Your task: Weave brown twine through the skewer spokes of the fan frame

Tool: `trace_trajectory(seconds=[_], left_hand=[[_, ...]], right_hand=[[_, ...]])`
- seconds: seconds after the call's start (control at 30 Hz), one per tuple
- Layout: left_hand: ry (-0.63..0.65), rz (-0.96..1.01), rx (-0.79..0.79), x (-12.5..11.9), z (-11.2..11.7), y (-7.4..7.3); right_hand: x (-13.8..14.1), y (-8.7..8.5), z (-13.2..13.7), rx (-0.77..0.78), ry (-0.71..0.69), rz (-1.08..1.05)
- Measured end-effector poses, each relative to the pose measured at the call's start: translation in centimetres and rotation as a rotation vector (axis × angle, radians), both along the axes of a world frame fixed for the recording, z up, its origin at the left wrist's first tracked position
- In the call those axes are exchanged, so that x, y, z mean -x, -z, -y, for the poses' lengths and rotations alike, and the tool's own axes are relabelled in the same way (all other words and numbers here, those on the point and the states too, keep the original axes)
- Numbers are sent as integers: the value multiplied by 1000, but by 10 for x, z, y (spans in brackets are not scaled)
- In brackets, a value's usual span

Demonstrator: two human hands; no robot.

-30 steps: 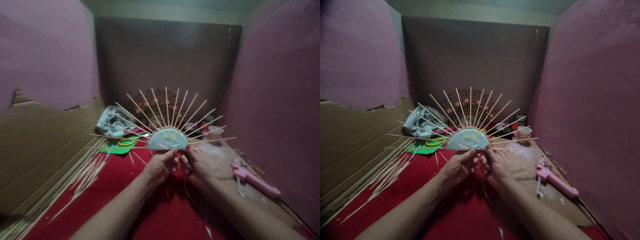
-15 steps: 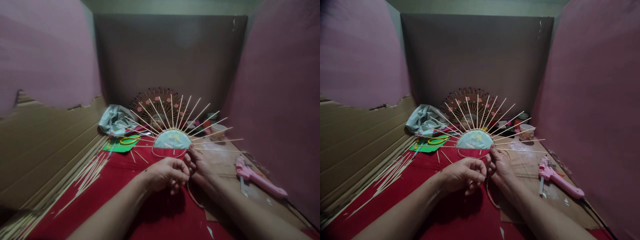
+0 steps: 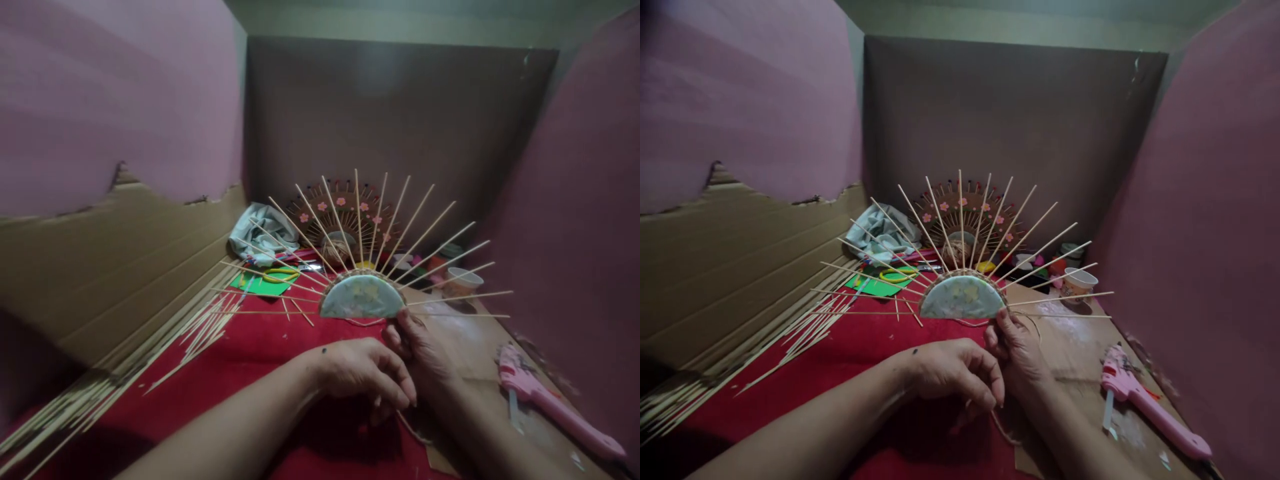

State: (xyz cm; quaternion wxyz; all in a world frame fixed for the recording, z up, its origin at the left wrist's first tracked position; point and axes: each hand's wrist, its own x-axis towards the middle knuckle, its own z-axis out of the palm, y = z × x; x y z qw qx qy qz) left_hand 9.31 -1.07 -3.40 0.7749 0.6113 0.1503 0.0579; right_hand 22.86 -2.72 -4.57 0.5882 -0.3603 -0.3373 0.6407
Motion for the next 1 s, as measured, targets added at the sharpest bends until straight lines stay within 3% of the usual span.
trace_trajectory(seconds=[0.27,0.43,0.8,1.0], left_hand=[[0,8,2,0,3,0],[-10,-38,-22,-2,5,-1],[82,72,178,2,1,-3],[-33,57,162,-1,0,-4]], right_hand=[[5,-1,3,6,61,67],[6,-3,4,1,25,101],[9,-7,3,19,123,67],[4,-4,-3,15,96,18]])
